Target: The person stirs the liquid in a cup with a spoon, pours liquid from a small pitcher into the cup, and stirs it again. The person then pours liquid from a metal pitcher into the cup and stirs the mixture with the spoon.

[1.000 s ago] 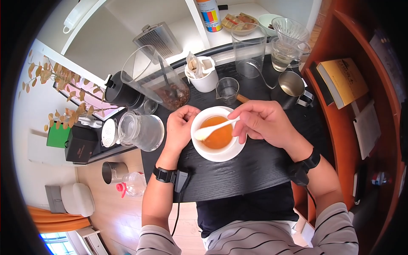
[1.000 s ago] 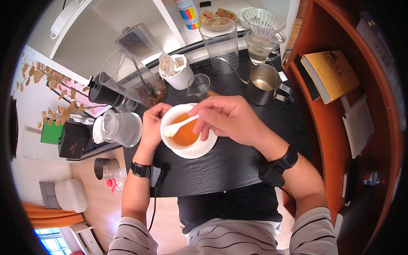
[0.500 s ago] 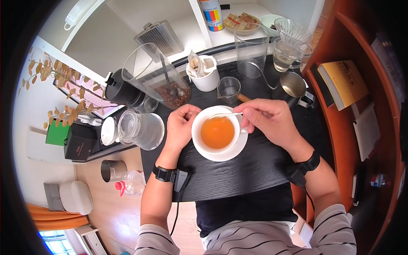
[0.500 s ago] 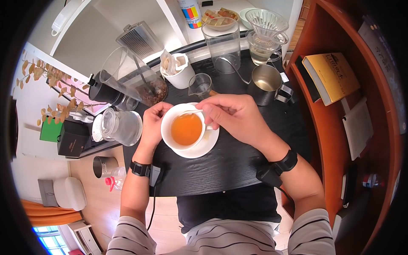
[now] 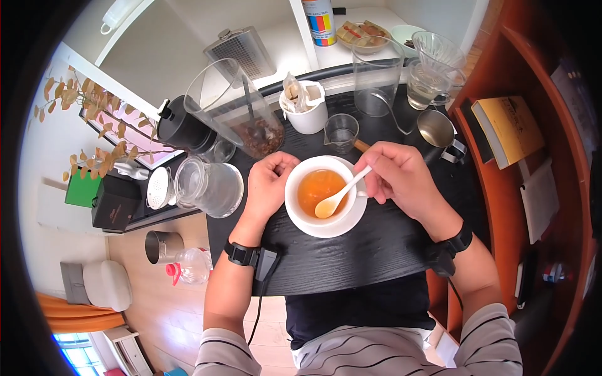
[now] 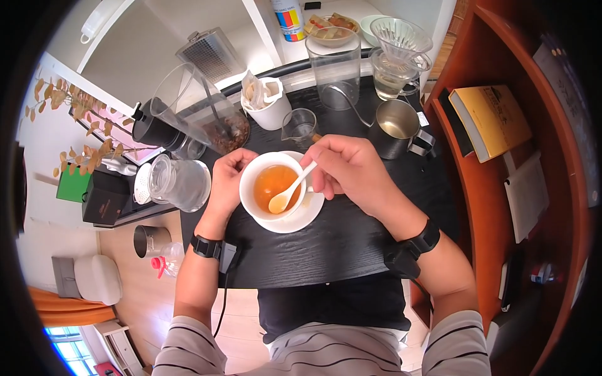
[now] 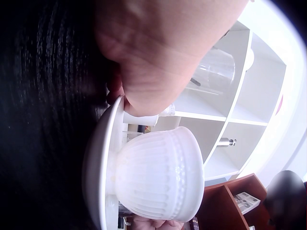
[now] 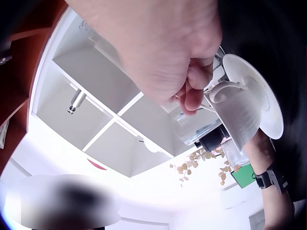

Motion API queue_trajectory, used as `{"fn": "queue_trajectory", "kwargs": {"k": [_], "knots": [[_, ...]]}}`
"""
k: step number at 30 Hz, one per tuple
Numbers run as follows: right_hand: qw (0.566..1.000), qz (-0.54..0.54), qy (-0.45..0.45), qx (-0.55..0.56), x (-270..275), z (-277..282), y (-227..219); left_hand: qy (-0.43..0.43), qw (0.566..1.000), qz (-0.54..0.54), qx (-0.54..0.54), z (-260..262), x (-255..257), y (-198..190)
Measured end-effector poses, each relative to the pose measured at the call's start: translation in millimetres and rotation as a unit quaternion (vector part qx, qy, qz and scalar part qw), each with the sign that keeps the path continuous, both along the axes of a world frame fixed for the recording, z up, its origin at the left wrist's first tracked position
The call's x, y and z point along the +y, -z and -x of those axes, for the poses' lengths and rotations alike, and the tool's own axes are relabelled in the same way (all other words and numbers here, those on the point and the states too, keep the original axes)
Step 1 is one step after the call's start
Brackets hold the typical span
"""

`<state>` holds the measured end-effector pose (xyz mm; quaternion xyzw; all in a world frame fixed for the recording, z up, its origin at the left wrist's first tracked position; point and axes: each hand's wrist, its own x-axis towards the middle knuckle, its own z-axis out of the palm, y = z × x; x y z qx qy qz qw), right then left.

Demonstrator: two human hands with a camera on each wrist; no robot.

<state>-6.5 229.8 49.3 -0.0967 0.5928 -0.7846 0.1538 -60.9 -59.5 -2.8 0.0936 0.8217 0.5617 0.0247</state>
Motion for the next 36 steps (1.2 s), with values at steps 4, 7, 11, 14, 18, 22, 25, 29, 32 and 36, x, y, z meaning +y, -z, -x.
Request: {"fn": "queue_trajectory", "kwargs": {"k": [4,7,11,14,18,22,25,29,32,36], "knots": [[0.999,0.049,0.015,0.002,4,1,0,-0.001,1.0,0.02,0.015,1,-1,1],[0.996,0.068,0.048,0.044,3,1,2,0.001,1.0,0.025,0.018,1,-1,0],[0.986,0.048,0.097,0.124,3,1,5,-0.003,1.0,0.008,-0.006,0,-2,-1],[0.976,-0.002,0.115,0.186,2,0,9,0.001,0.999,0.035,0.015,1,-3,2],[0.958,-0.067,0.1,0.258,-2,-6,3,-0.001,0.998,0.062,0.019,-1,-2,-2],[0.954,-0.125,0.096,0.255,-6,-7,4,-0.014,0.997,0.065,0.027,-3,-1,-8],[0.972,-0.12,0.086,0.185,-8,-9,1,-0.024,0.997,0.065,0.031,-3,-1,-7],[0.988,-0.082,0.071,0.114,-10,-7,3,-0.025,0.997,0.056,0.042,-4,-1,-8],[0.993,-0.04,0.085,0.073,-11,-4,5,-0.023,0.997,0.062,0.046,-6,-1,-11],[0.994,0.022,0.106,0.03,-6,-3,4,-0.016,0.996,0.072,0.054,-4,-2,-7]]}}
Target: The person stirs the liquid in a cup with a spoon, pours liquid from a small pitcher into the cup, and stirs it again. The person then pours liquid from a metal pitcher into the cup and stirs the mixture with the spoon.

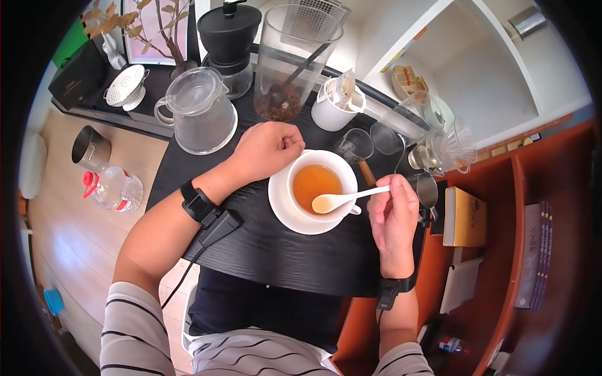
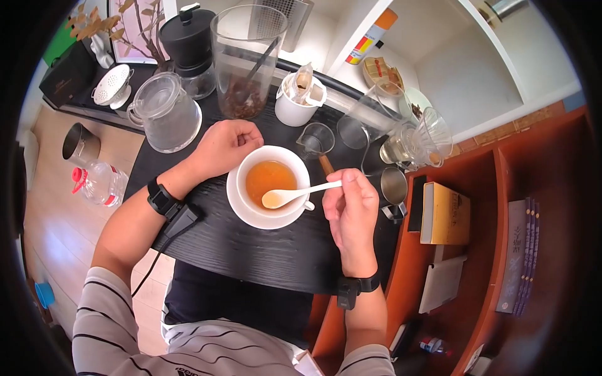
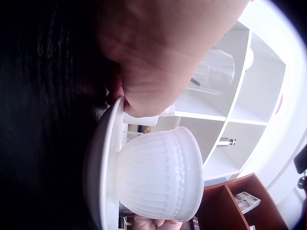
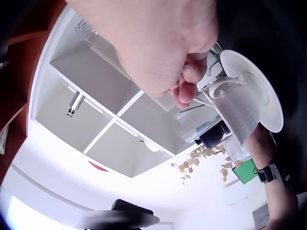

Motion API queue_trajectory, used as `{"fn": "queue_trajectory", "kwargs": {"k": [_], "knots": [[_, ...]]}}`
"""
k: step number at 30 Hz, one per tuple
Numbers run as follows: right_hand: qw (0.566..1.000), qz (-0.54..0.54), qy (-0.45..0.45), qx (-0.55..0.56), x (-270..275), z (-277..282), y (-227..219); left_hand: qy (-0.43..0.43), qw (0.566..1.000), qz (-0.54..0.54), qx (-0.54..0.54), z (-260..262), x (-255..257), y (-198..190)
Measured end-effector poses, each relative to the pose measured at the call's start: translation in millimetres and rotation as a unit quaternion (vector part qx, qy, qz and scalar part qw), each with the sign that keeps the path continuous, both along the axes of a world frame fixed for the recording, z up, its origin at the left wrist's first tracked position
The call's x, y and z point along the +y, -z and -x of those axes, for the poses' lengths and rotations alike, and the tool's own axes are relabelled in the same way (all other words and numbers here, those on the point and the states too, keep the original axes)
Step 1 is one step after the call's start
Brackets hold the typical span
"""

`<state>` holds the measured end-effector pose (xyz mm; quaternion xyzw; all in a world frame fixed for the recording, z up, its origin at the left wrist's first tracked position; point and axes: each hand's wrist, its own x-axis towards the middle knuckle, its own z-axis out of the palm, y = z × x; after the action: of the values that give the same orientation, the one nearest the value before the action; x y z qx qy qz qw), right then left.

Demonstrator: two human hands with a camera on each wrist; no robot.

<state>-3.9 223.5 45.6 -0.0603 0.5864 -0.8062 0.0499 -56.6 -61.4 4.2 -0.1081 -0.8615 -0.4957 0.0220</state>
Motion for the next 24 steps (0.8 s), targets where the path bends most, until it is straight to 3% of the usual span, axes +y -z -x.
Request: {"fn": "queue_trajectory", "kwargs": {"k": [9,17,22,24], "knots": [[0.994,0.032,0.04,0.095,3,6,2,0.002,1.0,0.009,0.005,0,-1,0],[0.969,-0.093,0.036,0.225,2,-1,9,-0.001,1.0,0.006,0.016,-1,-1,-1],[0.958,-0.168,0.014,0.23,-3,-5,7,-0.002,1.0,0.008,0.023,-1,-1,0],[0.971,-0.173,0.011,0.166,-4,-6,4,-0.003,1.0,0.0,0.018,-2,-1,-1]]}}
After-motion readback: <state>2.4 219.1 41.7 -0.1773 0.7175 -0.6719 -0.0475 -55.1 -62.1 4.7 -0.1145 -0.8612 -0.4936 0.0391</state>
